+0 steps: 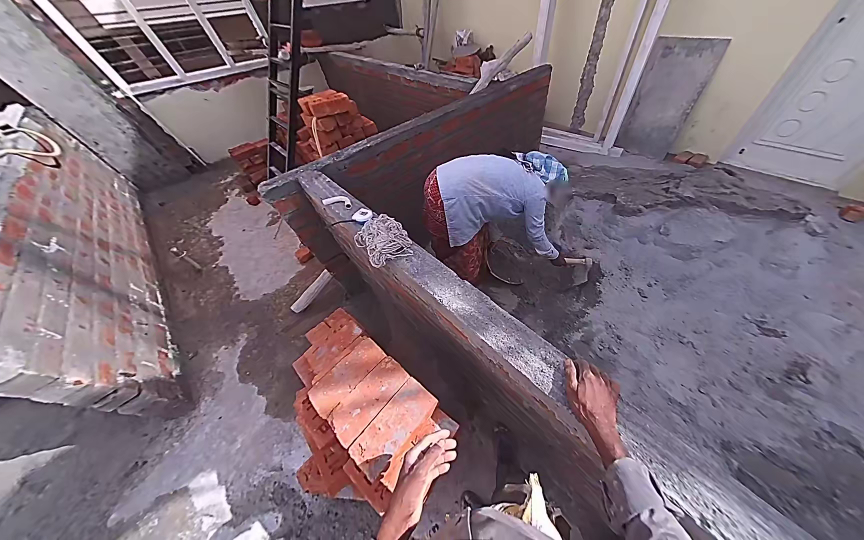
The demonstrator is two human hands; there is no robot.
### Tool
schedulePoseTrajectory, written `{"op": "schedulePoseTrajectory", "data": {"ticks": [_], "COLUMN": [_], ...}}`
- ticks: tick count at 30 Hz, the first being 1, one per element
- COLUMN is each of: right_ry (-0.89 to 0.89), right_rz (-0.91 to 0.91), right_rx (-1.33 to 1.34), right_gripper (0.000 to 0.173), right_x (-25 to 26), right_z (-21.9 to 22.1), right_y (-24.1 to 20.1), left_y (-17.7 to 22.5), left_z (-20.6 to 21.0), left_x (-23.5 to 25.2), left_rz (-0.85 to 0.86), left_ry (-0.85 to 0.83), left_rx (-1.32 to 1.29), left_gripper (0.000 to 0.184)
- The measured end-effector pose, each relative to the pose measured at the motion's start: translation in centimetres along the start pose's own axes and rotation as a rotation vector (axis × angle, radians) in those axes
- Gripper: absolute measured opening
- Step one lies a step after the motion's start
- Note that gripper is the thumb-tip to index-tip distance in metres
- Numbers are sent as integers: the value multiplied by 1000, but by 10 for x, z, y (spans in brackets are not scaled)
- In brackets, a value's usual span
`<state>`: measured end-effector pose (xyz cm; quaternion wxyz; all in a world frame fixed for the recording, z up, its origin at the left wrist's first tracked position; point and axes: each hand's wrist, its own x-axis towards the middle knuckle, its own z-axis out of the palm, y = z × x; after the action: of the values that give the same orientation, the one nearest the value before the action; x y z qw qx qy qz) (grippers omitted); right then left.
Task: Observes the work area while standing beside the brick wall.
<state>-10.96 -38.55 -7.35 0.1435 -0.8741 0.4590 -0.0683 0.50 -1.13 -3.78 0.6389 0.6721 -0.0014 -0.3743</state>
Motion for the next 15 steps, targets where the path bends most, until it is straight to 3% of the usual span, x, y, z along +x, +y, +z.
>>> {"op": "schedulePoseTrajectory", "data": {"ticks": [15], "right_ry": [-18], "right_rz": [7], "right_rx": [9], "right_gripper": [72], "right_x": [-1], "right_z": [-4], "right_y": [-3], "left_y": [7], "left_z": [5], "left_x": [-5], "left_rz": [4], "left_ry": [8], "left_rx": [3], "left_gripper": [37]}}
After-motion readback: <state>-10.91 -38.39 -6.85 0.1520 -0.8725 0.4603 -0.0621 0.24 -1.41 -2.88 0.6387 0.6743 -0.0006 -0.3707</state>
